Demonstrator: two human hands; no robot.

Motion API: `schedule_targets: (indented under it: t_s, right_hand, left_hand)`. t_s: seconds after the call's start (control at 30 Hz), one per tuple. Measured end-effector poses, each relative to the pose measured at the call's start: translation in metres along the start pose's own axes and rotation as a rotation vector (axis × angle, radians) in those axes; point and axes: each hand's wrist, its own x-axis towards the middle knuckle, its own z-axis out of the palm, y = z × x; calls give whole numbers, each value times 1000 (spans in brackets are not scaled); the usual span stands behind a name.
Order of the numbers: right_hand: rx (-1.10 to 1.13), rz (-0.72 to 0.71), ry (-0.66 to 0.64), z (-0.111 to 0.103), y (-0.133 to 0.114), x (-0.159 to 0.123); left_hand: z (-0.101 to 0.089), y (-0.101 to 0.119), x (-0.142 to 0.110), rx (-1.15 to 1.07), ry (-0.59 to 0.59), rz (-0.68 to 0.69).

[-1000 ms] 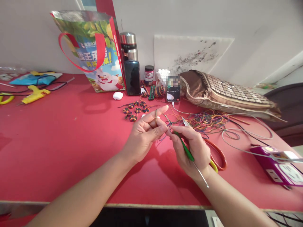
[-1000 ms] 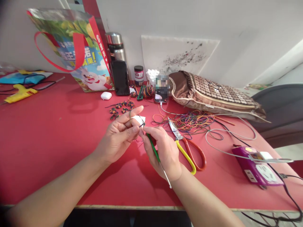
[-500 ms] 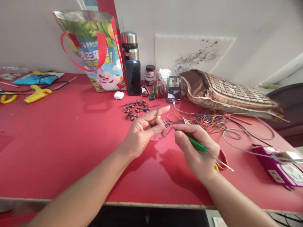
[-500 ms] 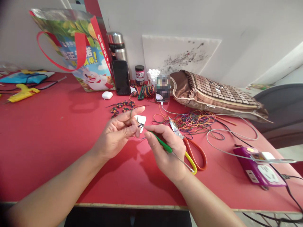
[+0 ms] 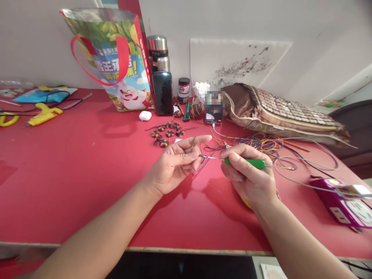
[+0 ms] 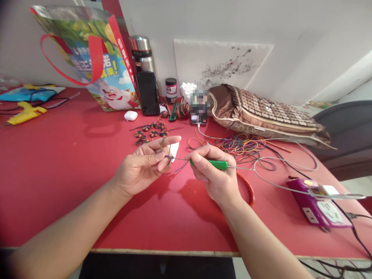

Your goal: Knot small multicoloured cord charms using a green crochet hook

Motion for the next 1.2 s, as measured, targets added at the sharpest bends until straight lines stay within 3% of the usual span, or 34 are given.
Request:
schedule_targets:
  t_s: [0.23,0.5,0.9,1.2]
  right_hand:
    - [32,79,-51,8,4,-2]
    - [105,5,72,23,16,-3]
    - [94,89,-28,19,12,-1]
    - [64,93,-169,9,10,-1]
  left_hand:
    - [3,-6,0,-7,6,-28]
    - [10,-8,-2,-49,120,39]
    - [3,-7,0,22,57,12]
    - [7,-9,-2,114,32,92]
